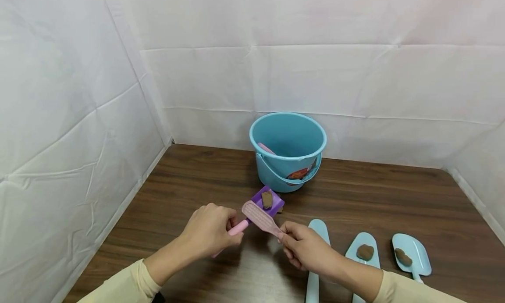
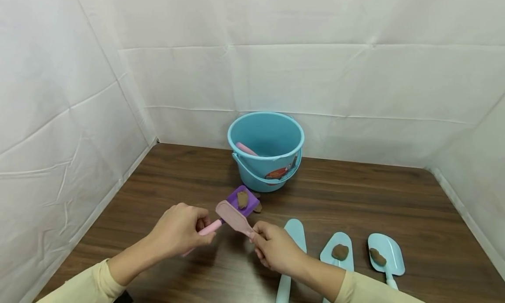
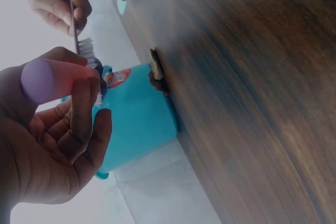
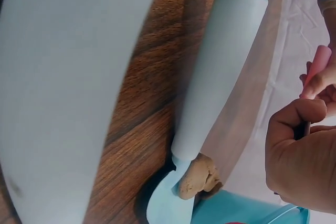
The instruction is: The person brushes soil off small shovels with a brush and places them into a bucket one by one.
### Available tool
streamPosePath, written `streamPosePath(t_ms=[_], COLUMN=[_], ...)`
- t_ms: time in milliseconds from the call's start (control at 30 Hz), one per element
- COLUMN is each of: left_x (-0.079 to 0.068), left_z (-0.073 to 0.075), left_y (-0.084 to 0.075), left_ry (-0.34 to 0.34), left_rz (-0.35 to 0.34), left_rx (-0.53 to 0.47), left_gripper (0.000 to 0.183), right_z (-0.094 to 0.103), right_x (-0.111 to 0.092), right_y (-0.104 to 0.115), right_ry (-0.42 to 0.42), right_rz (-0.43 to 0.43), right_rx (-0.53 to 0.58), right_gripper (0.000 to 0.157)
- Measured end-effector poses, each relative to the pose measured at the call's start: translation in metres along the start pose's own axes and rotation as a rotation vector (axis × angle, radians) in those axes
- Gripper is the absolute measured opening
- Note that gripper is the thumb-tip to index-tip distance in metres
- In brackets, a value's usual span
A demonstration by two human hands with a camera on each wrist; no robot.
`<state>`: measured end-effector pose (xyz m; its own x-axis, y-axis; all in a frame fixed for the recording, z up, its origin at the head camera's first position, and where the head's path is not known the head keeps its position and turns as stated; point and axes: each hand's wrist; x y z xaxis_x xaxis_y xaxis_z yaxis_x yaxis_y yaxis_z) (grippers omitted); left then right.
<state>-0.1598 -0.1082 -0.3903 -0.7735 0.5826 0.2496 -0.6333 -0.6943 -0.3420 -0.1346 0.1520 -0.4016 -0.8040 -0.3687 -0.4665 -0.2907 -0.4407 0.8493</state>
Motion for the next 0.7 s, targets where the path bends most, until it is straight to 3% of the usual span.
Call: streamPosePath(t_ms=[267,533,700], left_x=[-0.002,-0.006,-0.005], left_z=[-0.002,-0.004,-0.006], left_y=[0.002,0.005,0.006], left_ry=[0.0,0.032,0.045], left_rz=[-0.019,0.011,0.038], left_rx=[0.017,0.021,0.001], left_gripper=[0.022,0.023,0.023], right_z=[0.007,0.029,0.027], right_x=[0.0,0.008,0.007], right_y=[-0.003,-0.011,-0.012], right_ry=[-0.074,-0.202,-0.131], right_rz=[-0.023,-0.038,0.01], right_rx=[0.022,0.049,0.052], right_gripper=[0.027,0.026,0.027])
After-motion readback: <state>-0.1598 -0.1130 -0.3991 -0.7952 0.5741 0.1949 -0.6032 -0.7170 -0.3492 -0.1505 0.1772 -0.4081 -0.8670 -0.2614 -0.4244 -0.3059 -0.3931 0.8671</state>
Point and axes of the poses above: each hand's wrist, its own x-axis towards the middle knuckle, its own z-axis out of the back of the hand, y = z × x, and after that the axes turned 12 degrees about -z, right-handed
